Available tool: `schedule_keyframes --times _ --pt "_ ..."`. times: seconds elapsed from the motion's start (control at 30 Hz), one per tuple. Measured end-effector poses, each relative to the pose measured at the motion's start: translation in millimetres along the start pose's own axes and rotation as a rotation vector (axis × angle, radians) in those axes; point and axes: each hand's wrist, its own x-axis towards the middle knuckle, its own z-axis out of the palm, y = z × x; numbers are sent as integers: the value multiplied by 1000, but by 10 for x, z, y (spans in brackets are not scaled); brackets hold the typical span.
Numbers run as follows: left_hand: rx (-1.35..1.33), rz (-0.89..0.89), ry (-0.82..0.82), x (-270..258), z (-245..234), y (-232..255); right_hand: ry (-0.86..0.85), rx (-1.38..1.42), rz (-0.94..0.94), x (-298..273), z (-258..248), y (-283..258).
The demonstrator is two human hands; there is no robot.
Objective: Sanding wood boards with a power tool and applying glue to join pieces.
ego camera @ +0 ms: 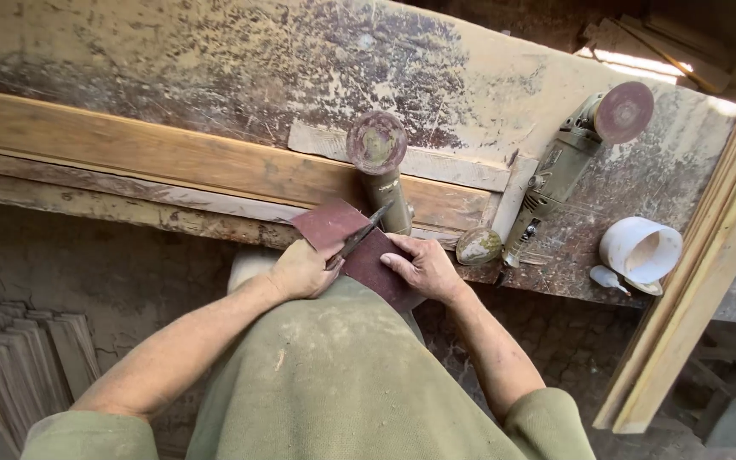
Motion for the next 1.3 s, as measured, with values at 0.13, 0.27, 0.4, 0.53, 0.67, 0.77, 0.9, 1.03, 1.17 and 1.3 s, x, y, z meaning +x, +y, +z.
schedule_keyframes --times 0.13,0.27,0.4,0.53,0.67,0.77,0.9,1.03,1.17,1.3 --pt "-368 -427 -55 -332 -21 -232 105 -235 112 -195 142 42" --pt "-398 -662 -9 -606 56 -543 265 -229 185 -613 385 -17" --pt "29 -512 3 -922 -22 -531 473 -283 240 -1197 845 117" --pt "166 -431 -138 -1292 240 -655 439 -344 245 -1634 1509 72" --pt "17 -248 -152 -1818 435 -266 339 -511 248 -2208 1888 113" --pt "-106 -373 -457 -1834 572 64 538 -371 322 -2731 1873 184" --pt "-111 -312 -665 -1715 764 456 952 -220 518 -3670 1744 585" --pt "-32 -195 -627 -1174 1095 1081 1373 -89 513 -4471 1402 474" --pt "-147 -80 -496 -321 1666 1826 1436 256 239 -4736 1165 631" --pt "-94 -103 -188 653 2558 2322 1338 229 293 -4904 954 1178"
